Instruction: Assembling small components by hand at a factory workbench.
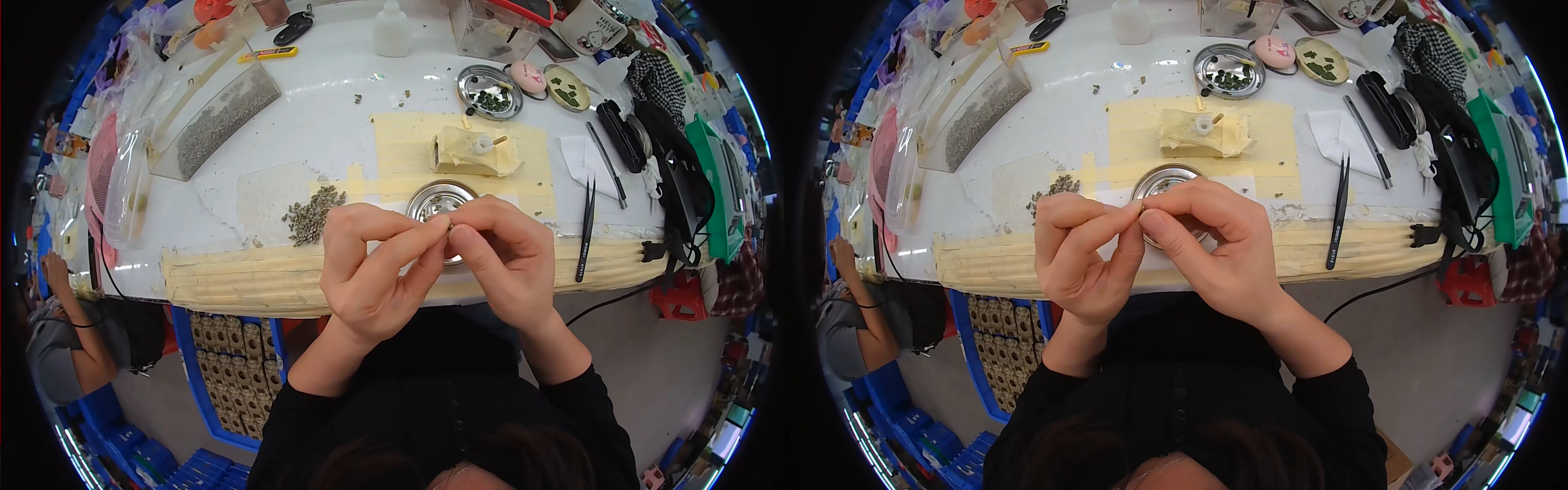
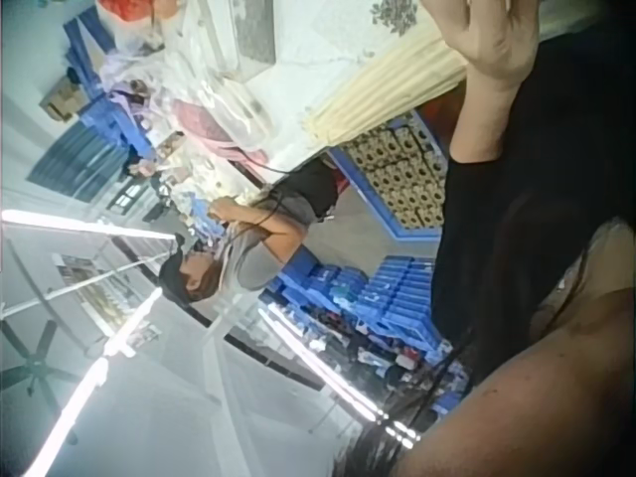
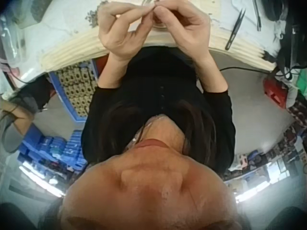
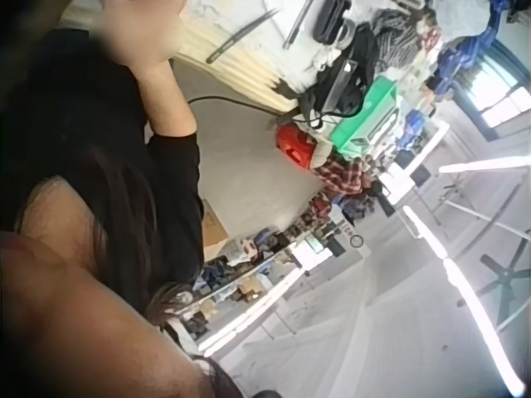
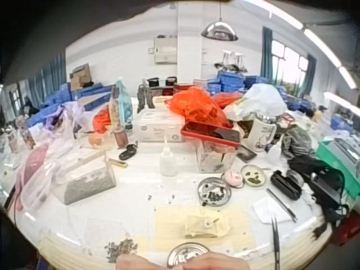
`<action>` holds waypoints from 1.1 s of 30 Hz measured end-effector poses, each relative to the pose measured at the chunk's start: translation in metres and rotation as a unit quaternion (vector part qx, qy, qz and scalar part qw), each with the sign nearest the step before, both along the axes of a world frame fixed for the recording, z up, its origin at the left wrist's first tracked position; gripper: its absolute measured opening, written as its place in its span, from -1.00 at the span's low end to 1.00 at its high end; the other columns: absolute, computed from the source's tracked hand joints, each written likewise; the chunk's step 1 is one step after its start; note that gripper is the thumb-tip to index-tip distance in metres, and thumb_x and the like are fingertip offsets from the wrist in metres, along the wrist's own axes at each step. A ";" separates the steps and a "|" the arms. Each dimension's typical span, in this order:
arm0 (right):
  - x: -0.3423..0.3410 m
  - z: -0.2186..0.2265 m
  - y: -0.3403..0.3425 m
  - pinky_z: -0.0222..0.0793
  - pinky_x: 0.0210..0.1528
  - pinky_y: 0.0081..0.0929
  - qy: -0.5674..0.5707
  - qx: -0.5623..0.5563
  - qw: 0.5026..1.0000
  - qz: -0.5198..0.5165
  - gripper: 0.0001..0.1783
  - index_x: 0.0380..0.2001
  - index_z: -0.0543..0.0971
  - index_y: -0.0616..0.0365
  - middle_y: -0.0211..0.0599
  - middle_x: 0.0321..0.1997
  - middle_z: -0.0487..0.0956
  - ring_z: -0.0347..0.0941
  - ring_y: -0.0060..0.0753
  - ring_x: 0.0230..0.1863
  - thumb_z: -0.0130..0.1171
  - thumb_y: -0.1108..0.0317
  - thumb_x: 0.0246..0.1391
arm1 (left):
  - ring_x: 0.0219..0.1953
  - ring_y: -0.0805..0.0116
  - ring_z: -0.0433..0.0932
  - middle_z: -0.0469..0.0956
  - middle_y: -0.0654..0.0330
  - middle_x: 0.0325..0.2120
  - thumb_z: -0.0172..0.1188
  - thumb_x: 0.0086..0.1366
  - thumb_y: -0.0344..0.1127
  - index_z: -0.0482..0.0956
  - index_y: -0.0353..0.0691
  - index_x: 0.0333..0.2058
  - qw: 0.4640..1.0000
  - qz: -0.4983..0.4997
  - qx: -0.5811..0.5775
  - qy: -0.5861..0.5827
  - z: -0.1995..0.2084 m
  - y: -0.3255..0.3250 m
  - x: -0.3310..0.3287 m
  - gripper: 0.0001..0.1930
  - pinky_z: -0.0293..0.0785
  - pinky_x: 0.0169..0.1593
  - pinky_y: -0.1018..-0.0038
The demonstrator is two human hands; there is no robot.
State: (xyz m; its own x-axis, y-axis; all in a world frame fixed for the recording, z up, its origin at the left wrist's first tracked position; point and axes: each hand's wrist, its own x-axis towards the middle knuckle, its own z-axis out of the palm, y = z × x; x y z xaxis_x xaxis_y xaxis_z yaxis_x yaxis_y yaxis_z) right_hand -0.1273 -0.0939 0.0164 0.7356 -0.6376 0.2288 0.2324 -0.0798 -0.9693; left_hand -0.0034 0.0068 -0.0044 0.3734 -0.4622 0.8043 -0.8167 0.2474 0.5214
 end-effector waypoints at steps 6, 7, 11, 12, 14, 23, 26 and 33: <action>-0.004 -0.003 -0.009 0.52 -0.18 -0.62 -0.013 0.240 0.965 0.103 -0.88 -0.25 0.59 0.33 -0.40 -0.31 0.61 0.54 -0.62 -0.28 0.24 0.47 0.23 | -0.37 0.34 0.46 0.53 0.28 -0.40 0.45 -0.08 -0.58 0.72 -0.21 -0.28 1.000 0.005 -0.001 -0.019 0.000 0.000 0.000 -0.69 0.34 -0.31 0.46; -0.004 -0.003 -0.009 0.52 -0.19 -0.62 -0.012 0.237 0.967 0.094 -0.88 -0.26 0.59 0.33 -0.40 -0.31 0.61 0.54 -0.62 -0.29 0.26 0.47 0.21 | -0.38 0.34 0.47 0.54 0.30 -0.40 0.45 -0.11 -0.57 0.73 -0.20 -0.28 1.000 0.008 -0.002 -0.017 0.000 0.000 0.000 -0.67 0.34 -0.32 0.46; 0.000 -0.006 -0.002 0.51 -0.33 -0.59 -0.019 -0.185 0.979 -0.080 -0.81 -0.24 0.65 0.27 -0.34 -0.32 0.60 0.54 -0.55 -0.36 0.39 0.51 0.04 | -0.39 0.32 0.46 0.53 0.28 -0.41 0.44 -0.11 -0.58 0.73 -0.22 -0.28 1.000 0.010 0.011 0.004 -0.001 -0.003 0.000 -0.67 0.33 -0.33 0.45; 0.001 -0.003 -0.002 0.50 -0.36 -0.57 -0.027 -0.284 0.953 -0.101 -0.77 -0.23 0.67 0.26 -0.32 -0.33 0.60 0.54 -0.51 -0.38 0.41 0.52 -0.01 | -0.39 0.32 0.45 0.53 0.27 -0.41 0.44 -0.11 -0.58 0.72 -0.23 -0.28 1.000 0.011 0.016 0.009 0.000 -0.003 0.000 -0.68 0.33 -0.33 0.45; 0.003 -0.002 -0.001 0.48 -0.42 -0.55 -0.041 -0.407 0.904 -0.126 -0.69 -0.19 0.69 0.24 -0.29 -0.34 0.60 0.54 -0.46 -0.40 0.44 0.55 -0.08 | -0.39 0.32 0.45 0.52 0.26 -0.42 0.44 -0.10 -0.58 0.72 -0.24 -0.28 0.999 0.009 0.022 0.024 0.001 -0.002 0.001 -0.69 0.33 -0.33 0.45; 0.002 -0.008 0.003 0.47 -0.37 -0.59 -0.013 -0.220 0.972 -0.084 -0.72 -0.13 0.68 0.29 -0.26 -0.33 0.61 0.55 -0.51 -0.38 0.36 0.57 0.03 | -0.38 0.36 0.45 0.53 0.28 -0.41 0.46 -0.06 -0.58 0.72 -0.23 -0.28 0.999 0.004 -0.007 0.035 -0.003 -0.002 0.002 -0.71 0.35 -0.35 0.48; 0.003 -0.001 0.011 0.47 -0.32 -0.63 -0.016 0.122 0.992 -0.013 -0.78 -0.16 0.68 0.32 -0.25 -0.32 0.61 0.55 -0.56 -0.35 0.32 0.56 0.09 | -0.38 0.36 0.46 0.54 0.29 -0.41 0.47 -0.07 -0.58 0.72 -0.22 -0.28 1.000 -0.004 -0.017 0.007 0.000 -0.002 0.002 -0.70 0.35 -0.35 0.48; 0.000 -0.008 0.005 0.49 -0.35 -0.58 -0.003 -0.194 0.976 -0.100 -0.75 -0.18 0.69 0.29 -0.28 -0.32 0.61 0.56 -0.51 -0.36 0.37 0.58 0.01 | -0.32 0.35 0.42 0.51 0.25 -0.38 0.43 0.00 -0.57 0.70 -0.26 -0.28 1.000 0.006 0.013 0.013 -0.002 0.000 -0.001 -0.75 0.33 -0.24 0.46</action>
State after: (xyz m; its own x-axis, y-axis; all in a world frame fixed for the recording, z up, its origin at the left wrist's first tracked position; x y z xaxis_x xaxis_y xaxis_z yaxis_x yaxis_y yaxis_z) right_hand -0.1273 -0.0887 0.0080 0.6042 -0.6323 0.4849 0.1798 -0.4847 -0.8560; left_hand -0.0040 0.0064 -0.0062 0.3987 -0.4786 0.7823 -0.8059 0.2242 0.5479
